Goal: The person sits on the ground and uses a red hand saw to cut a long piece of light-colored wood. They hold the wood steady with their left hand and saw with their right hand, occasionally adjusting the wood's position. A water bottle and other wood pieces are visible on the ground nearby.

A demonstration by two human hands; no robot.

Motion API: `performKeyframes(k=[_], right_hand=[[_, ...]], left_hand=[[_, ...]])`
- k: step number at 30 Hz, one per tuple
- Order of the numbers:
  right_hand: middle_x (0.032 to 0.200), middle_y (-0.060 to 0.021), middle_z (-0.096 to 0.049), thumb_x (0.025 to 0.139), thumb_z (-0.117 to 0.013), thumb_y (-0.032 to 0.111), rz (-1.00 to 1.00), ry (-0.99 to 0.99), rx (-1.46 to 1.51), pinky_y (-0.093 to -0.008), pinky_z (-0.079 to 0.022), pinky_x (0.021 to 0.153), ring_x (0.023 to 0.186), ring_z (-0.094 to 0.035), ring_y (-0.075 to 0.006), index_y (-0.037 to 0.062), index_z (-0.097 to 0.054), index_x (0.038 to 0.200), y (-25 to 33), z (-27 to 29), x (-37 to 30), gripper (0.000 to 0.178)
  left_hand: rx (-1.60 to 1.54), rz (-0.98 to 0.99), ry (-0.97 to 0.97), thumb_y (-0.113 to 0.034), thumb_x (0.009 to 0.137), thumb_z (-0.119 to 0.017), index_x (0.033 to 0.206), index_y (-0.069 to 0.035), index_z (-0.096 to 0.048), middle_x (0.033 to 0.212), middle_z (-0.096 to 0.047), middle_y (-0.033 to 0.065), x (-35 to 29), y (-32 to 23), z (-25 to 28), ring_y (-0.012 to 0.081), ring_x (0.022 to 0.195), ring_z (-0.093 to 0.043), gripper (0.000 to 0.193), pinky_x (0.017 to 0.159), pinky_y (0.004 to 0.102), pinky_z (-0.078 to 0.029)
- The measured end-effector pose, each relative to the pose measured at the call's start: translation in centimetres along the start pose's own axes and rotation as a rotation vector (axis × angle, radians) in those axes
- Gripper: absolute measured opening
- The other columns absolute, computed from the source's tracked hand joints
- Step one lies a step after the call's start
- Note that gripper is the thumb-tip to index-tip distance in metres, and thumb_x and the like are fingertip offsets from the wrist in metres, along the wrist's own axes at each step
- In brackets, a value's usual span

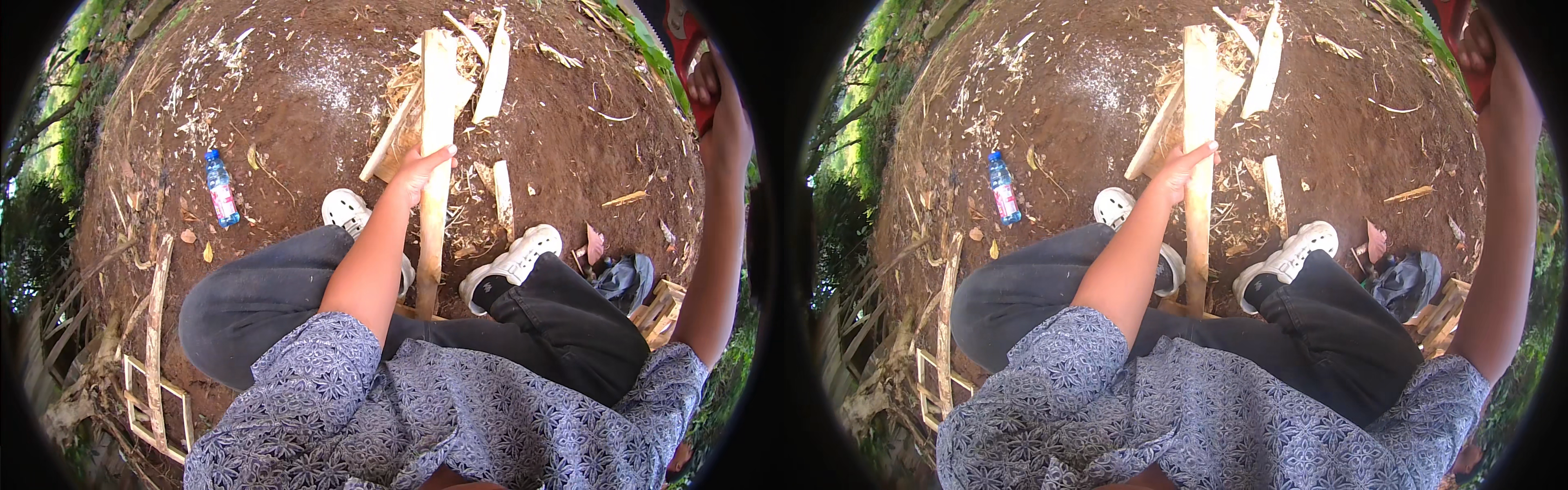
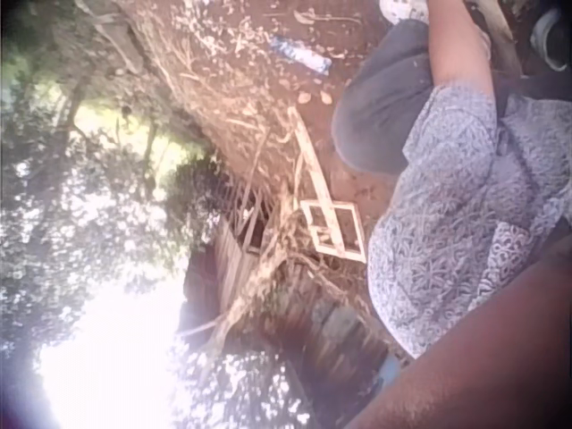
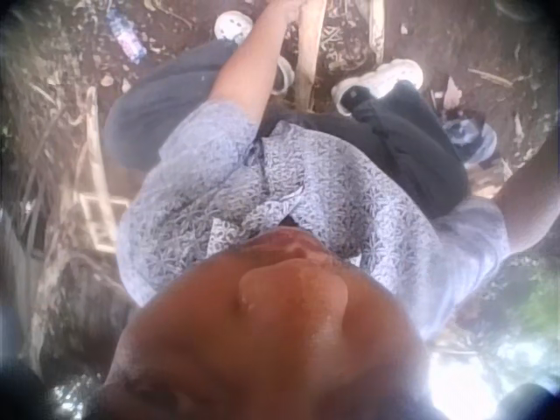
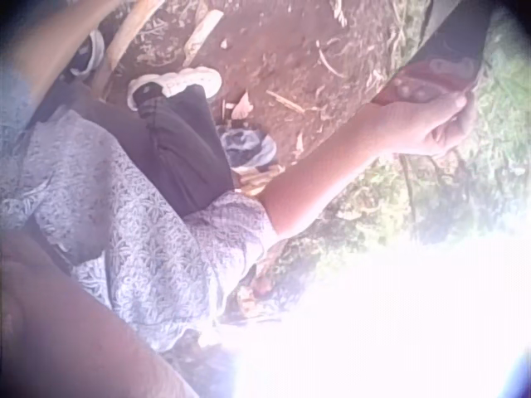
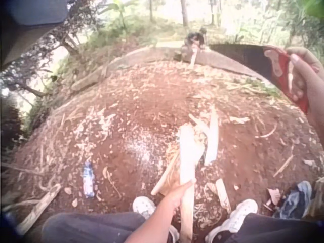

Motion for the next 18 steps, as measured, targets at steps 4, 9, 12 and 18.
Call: performKeyframes(k=[4,9,12,18], right_hand=[[0.075,0.0016,-0.039,0.107,-0.057,0.013,-0.09,0.022,0.112,-0.0265,-0.037,0.065,0.066,-0.04,-0.0072,0.0003,-0.059,0.097,-2.4,-4.2,-0.3,0.016],[0.077,0.0004,-0.048,0.105,-0.056,0.013,-0.03,0.07,0.151,-0.0242,-0.039,0.058,0.062,-0.044,-0.006,-0.0019,-0.063,0.11,-2.9,-5.6,1.0,0.016],[0.074,-0.0065,-0.059,0.102,-0.052,0.008,0.013,-0.017,0.04,-0.0209,-0.039,0.043,0.05,-0.049,-0.0072,-0.0043,-0.059,0.125,-0.3,-7.9,1.6,0.027],[0.065,-0.0065,-0.063,0.102,-0.054,0.011,-0.05,0.141,0.207,-0.0227,-0.046,0.055,0.061,-0.059,-0.0098,-0.0073,-0.058,0.132,-1.5,-11.0,0.6,0.036]], left_hand=[[-0.048,0.055,-0.046,-0.024,0.094,-0.071,0.122,-0.005,-0.06,0.102,-0.07,0.0088,0.4,0.5,0.8,0.0203,0.094,-0.07,0.035,0.077,0.0358,-0.058],[-0.12,0.049,-0.02,-0.024,0.097,-0.065,0.121,-0.003,-0.058,0.1,-0.066,0.0086,-0.1,-1.1,-2.7,0.0203,0.079,-0.067,0.032,0.069,0.035,-0.057],[-0.038,-0.027,-0.142,-0.02,0.097,-0.061,0.114,-0.006,-0.055,0.091,-0.062,0.0058,0.2,-1.9,-1.9,0.0157,0.064,-0.06,0.022,0.056,0.0312,-0.051],[0.076,-0.191,-0.389,-0.019,0.098,-0.059,0.107,-0.006,-0.053,0.076,-0.054,0.0017,-1.6,-2.9,0.1,0.0112,0.049,-0.048,0.017,0.043,0.0286,-0.04]])
Point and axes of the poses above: each hand's wrist, its own x-axis towards the middle knuckle, its own z-axis out of the back of the hand, y = z × x, the point moved 10 cm from there along x, towards the middle knuckle
